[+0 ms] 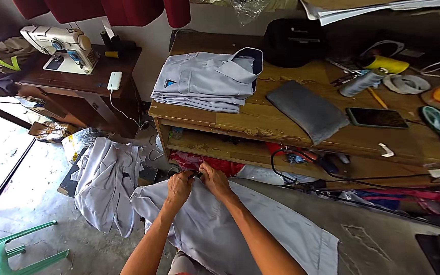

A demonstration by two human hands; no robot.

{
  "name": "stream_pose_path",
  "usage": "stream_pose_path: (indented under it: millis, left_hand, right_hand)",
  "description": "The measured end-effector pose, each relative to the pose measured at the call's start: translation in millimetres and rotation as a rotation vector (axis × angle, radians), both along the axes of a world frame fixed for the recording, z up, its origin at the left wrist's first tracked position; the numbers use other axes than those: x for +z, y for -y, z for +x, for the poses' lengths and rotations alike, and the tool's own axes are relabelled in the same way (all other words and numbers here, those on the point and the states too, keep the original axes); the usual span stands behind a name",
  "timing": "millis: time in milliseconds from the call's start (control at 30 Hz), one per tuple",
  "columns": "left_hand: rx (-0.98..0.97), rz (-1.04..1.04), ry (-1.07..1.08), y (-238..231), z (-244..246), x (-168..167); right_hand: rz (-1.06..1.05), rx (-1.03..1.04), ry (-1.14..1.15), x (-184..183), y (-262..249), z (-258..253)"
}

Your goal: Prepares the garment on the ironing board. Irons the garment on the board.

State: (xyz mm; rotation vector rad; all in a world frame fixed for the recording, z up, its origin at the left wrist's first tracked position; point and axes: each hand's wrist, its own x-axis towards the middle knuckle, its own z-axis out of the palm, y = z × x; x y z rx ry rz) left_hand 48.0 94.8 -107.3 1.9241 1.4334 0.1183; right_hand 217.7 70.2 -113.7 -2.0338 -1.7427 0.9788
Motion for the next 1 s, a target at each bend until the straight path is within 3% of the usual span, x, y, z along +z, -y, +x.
stream_pose_path:
  millis: [167,233,533,733,1000]
  left_hand:
    - [0.071,0.054,0.169,3,-6,1]
    - [-0.005,0.016,0.240,11,-4,2]
    - [-0.290,0.023,0.269,52,33,-23]
    - [-0.326,0.054,0.250,54,43,-25]
    - [-0.264,0.093,0.388,56,42,-34]
  right_hand:
    - [-0.028,-0.440,-0.762,-2,6,32]
    - [0.005,-0.533,-0.893,-4,10,46]
    - [0.003,-0.626,-1.096,19,28,73]
    - [0.030,-0.558,-1.137,24,30,67]
    - [0.077,-0.432,-1.070,30,26,60]
